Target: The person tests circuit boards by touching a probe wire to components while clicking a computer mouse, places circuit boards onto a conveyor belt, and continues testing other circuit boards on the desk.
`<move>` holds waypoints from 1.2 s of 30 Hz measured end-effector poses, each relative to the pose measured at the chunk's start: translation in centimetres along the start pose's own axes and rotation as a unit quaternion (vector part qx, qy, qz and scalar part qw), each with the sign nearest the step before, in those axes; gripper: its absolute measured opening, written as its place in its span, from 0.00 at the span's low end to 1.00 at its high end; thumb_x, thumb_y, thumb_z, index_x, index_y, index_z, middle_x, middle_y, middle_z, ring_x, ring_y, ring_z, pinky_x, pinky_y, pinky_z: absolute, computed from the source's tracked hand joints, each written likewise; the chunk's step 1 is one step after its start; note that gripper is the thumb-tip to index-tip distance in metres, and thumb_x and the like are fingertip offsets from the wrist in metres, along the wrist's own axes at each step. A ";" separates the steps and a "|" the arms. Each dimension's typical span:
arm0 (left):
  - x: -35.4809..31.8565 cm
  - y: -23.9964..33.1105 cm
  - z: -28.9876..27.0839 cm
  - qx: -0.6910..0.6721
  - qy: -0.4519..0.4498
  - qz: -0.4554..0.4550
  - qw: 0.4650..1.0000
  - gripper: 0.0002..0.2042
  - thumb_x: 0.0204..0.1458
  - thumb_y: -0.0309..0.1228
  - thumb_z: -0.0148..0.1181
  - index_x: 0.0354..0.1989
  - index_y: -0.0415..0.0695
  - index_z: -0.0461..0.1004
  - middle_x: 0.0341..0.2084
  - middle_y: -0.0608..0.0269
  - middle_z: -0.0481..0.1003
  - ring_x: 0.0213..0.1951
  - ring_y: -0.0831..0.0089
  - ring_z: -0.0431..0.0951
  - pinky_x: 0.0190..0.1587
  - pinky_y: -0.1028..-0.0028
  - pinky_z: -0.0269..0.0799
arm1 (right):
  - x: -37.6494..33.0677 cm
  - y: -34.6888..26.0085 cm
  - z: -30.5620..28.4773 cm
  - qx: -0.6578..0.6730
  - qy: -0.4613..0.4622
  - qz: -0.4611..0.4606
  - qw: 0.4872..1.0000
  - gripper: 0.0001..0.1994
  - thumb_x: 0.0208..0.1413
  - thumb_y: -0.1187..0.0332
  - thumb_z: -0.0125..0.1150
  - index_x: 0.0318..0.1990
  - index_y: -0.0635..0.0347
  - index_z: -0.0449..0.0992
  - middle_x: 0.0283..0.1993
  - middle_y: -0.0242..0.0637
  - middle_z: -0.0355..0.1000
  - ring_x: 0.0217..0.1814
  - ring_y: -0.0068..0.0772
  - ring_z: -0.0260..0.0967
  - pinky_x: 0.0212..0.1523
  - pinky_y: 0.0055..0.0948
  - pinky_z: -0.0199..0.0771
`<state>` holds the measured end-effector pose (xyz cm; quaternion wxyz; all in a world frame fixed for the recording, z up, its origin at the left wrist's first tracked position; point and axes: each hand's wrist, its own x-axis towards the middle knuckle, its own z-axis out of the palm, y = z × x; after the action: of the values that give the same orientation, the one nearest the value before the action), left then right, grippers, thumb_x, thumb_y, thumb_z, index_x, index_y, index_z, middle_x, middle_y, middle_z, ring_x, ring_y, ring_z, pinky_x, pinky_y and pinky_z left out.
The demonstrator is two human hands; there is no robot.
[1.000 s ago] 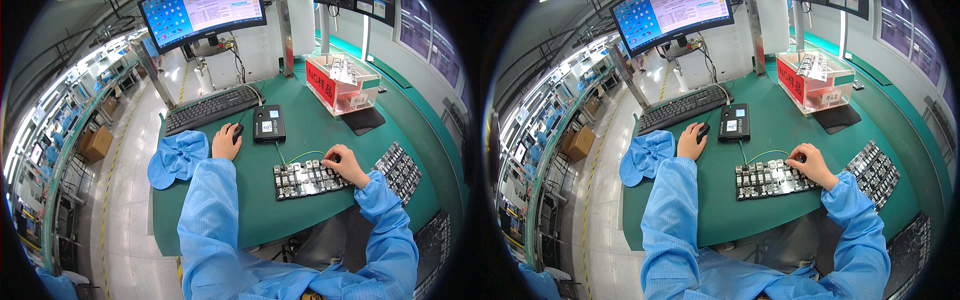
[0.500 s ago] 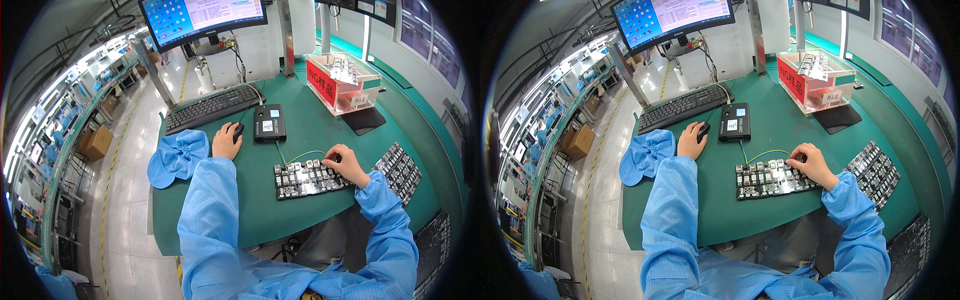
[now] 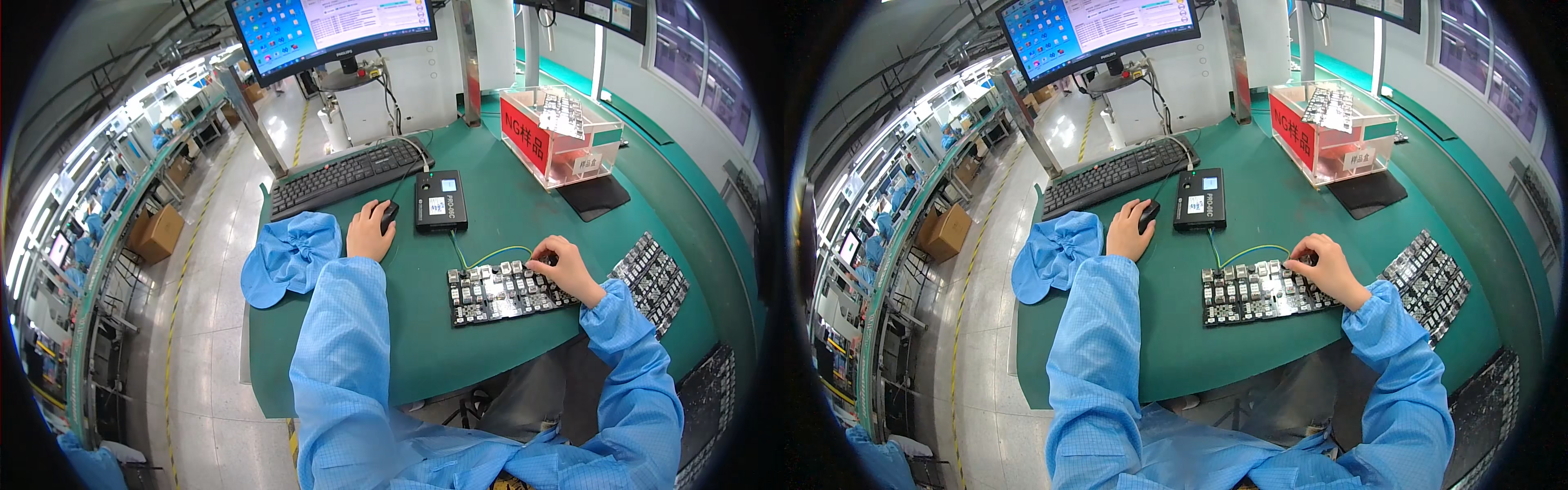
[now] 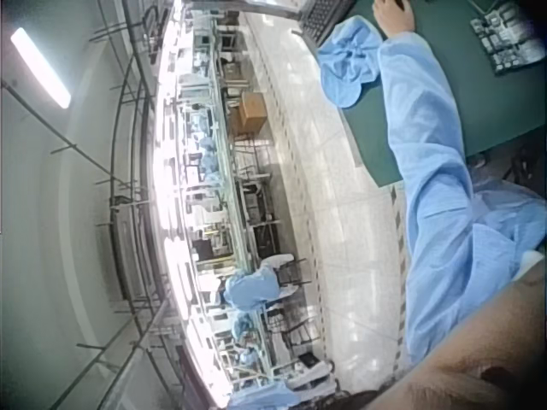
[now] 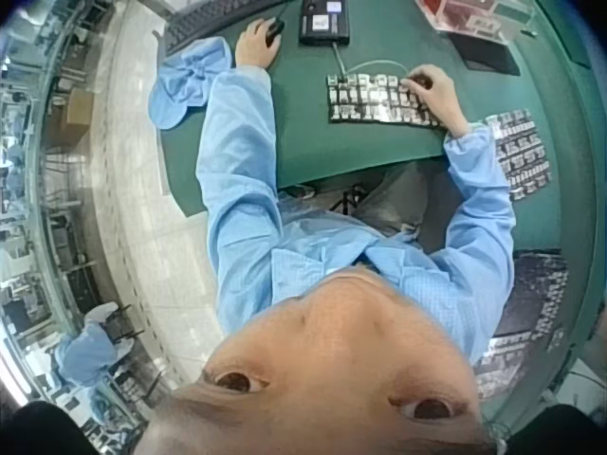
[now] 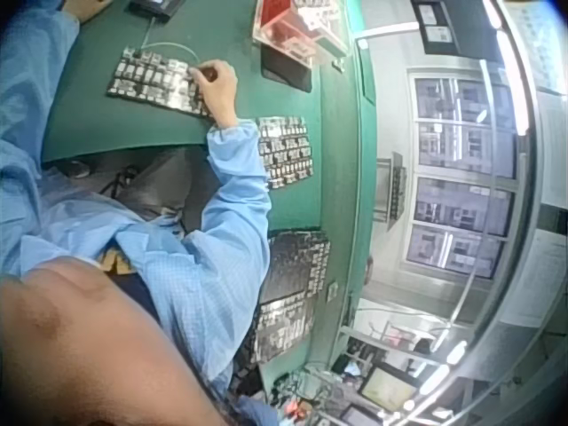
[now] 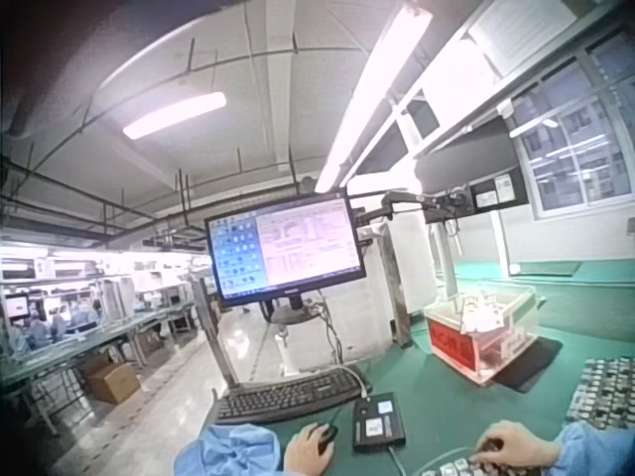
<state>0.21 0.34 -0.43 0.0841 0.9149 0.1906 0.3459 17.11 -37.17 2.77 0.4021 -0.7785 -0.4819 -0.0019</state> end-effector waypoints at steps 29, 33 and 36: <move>-0.1 0.0 0.0 0.003 0.009 0.006 1.000 0.23 0.51 0.35 0.63 0.57 0.52 0.72 0.56 0.57 0.69 0.51 0.54 0.74 0.56 0.61 0.71 | 0.0 0.1 0.0 -0.005 0.002 -0.007 1.000 0.08 0.47 0.69 0.73 0.30 0.61 0.79 0.30 0.33 0.72 0.36 0.30 0.68 0.37 0.28 0.69; -0.1 0.1 0.1 0.001 0.006 0.006 1.000 0.23 0.51 0.35 0.63 0.57 0.52 0.72 0.56 0.57 0.69 0.51 0.54 0.74 0.55 0.61 0.71 | 0.0 0.1 0.0 -0.004 0.003 -0.009 1.000 0.09 0.46 0.68 0.73 0.30 0.61 0.79 0.30 0.34 0.72 0.35 0.31 0.68 0.37 0.28 0.69; -0.1 0.0 0.0 0.002 0.005 0.007 1.000 0.23 0.51 0.35 0.63 0.57 0.52 0.72 0.56 0.58 0.69 0.51 0.54 0.74 0.55 0.61 0.71 | 0.0 0.1 0.0 -0.003 0.001 -0.005 1.000 0.09 0.46 0.68 0.73 0.30 0.61 0.78 0.30 0.34 0.72 0.36 0.31 0.68 0.37 0.29 0.69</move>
<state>0.19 0.33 -0.50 0.0786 0.9145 0.1857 0.3507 17.18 -37.19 2.68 0.4004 -0.7774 -0.4851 -0.0057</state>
